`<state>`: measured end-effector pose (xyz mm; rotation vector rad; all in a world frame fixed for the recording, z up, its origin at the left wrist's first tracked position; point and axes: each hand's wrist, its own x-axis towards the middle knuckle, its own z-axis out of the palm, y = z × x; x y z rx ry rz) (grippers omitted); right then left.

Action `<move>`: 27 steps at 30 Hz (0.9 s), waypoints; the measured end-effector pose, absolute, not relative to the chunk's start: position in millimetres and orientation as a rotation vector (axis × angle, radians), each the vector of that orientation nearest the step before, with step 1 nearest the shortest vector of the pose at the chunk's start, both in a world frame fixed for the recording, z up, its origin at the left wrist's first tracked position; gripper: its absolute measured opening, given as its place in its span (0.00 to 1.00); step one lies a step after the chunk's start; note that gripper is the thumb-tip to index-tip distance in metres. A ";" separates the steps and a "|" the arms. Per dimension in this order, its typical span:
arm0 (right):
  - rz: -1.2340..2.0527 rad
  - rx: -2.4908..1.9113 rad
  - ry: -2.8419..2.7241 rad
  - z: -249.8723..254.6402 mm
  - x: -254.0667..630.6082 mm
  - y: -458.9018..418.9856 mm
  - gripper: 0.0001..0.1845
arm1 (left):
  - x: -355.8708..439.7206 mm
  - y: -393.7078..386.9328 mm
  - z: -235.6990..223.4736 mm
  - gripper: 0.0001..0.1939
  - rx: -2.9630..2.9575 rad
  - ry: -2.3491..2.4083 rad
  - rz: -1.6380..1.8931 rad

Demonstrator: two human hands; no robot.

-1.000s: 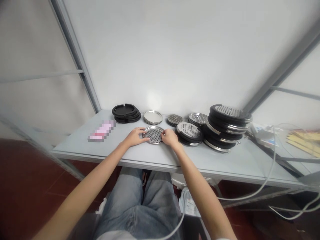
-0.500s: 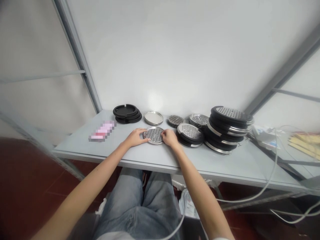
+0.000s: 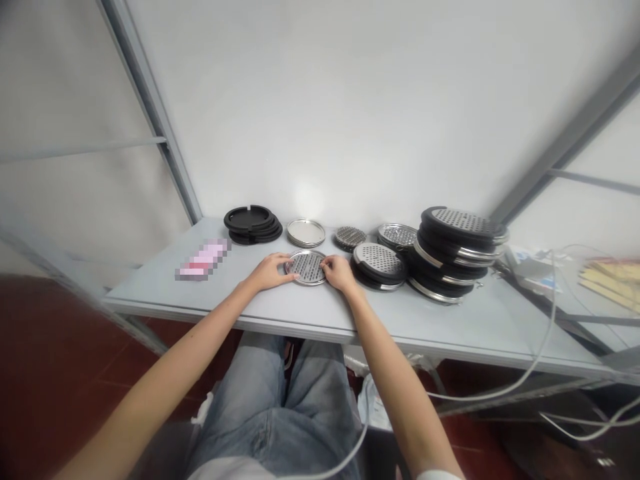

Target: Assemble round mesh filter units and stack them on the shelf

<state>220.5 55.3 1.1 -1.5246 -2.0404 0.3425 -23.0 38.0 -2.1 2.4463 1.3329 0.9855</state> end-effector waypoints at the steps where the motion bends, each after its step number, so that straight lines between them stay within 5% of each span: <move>1: 0.343 -1.527 -2.039 1.1 220.6 55.4 0.08 | -22.9 38.0 -2.0 0.27 2.446 1.337 0.984; 27: 0.384 -1.555 -1.986 5.1 217.6 43.5 0.12 | -20.5 34.0 1.7 0.24 2.454 1.408 0.920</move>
